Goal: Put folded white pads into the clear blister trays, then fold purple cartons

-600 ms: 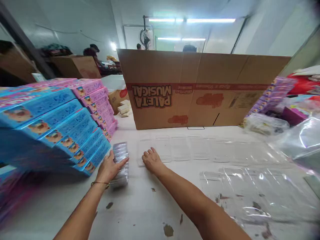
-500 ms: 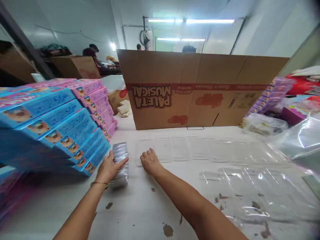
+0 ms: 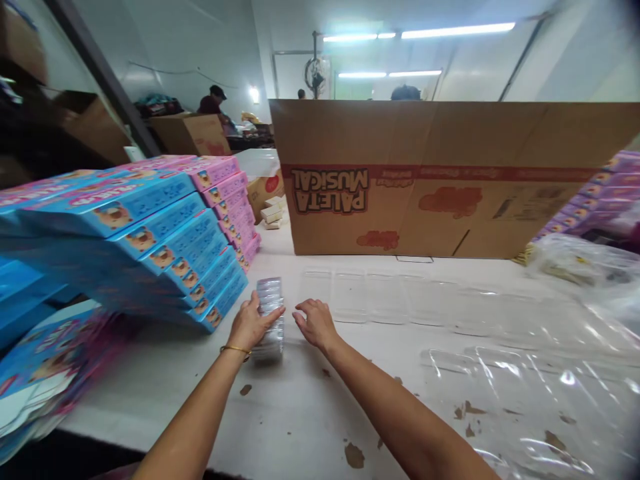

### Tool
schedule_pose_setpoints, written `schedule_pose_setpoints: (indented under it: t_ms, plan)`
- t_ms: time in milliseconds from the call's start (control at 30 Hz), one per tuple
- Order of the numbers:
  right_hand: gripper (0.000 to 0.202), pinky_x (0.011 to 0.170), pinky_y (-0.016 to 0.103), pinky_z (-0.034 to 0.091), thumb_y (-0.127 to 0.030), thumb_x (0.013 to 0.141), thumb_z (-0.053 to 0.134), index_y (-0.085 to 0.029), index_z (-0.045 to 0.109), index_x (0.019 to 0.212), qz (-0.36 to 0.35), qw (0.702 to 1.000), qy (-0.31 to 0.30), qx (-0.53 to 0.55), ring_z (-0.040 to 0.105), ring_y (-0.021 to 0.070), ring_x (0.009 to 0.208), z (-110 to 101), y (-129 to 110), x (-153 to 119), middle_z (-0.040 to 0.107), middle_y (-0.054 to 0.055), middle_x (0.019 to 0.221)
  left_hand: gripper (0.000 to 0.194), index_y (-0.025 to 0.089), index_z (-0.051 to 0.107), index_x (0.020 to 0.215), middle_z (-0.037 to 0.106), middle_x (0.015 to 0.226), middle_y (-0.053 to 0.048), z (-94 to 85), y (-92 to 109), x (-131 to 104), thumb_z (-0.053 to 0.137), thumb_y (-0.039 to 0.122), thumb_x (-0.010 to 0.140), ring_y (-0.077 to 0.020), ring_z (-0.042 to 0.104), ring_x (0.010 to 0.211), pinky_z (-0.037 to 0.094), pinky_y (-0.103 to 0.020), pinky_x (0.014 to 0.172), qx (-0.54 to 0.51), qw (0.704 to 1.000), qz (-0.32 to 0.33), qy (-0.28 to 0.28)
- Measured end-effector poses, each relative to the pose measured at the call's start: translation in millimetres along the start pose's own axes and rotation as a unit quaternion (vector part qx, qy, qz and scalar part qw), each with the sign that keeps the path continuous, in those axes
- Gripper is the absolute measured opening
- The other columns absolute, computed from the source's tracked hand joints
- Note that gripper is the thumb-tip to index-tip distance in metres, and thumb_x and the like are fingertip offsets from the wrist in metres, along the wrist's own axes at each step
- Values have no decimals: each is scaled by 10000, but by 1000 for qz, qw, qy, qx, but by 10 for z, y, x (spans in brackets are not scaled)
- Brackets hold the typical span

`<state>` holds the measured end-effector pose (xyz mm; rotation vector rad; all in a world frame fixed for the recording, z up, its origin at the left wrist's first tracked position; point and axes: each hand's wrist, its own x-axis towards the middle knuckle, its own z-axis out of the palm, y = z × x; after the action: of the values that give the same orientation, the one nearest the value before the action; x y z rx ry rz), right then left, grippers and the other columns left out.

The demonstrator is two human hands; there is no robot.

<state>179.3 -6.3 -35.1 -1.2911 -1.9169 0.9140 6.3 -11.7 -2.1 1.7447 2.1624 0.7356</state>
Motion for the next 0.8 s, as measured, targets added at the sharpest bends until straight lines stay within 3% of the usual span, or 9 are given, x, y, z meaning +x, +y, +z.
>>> schedule_pose_setpoints:
  t_ms: [100,200,333,433,567,667,800]
  plan:
    - [412,640,266,427,-524,821,398,-174,577,943,39,977,-31,207,534,129,687,284,-128,-11,592,32,794,938,15,328,1295,533,1139,-229,14,-59,-25,490,654,628,-313,508,1074,402,-347,844,15,1000,8,-17]
    - [521,521,234,411,-634,751,408,-152,552,885,91,924,-39,368,473,96,538,541,-217,-38,529,0,639,867,32,321,1299,532,1158,-214,5,-132,-42,454,624,680,-286,500,1097,397,-325,850,19,1000,9,-19]
    - [471,497,208,397,-610,644,567,-159,524,772,139,857,-33,495,431,69,500,689,-222,-78,473,-30,590,829,41,318,1301,514,1204,-209,-25,-229,-57,447,600,702,-274,466,1144,370,-319,890,11,1000,11,-20]
    - [402,494,202,395,-516,600,649,-160,520,735,162,828,-33,536,436,66,497,697,-231,-79,476,-35,580,826,35,309,1307,502,1222,-212,-34,-274,-69,432,597,714,-272,461,1150,367,-322,898,5,1000,5,-22]
    - [306,444,197,364,-416,608,649,-166,537,744,174,830,-37,529,408,59,429,680,-313,-48,449,-64,511,861,18,293,1314,508,1206,-221,-26,-272,-96,452,600,701,-276,479,1126,384,-321,876,5,1000,-6,-23]
    - [249,417,196,338,-376,608,639,-152,537,644,159,856,-39,491,403,57,398,641,-362,-25,454,-60,479,903,17,294,1315,516,1193,-222,-61,-282,-123,499,607,662,-282,485,1116,385,-321,876,7,1000,-13,-24]
    - [254,429,207,348,-371,597,635,-150,511,588,143,892,-17,429,440,70,414,467,-326,67,482,-41,475,941,10,289,1313,467,1236,-239,-247,-417,-211,511,624,636,-308,403,1188,333,-347,937,17,999,-41,3]
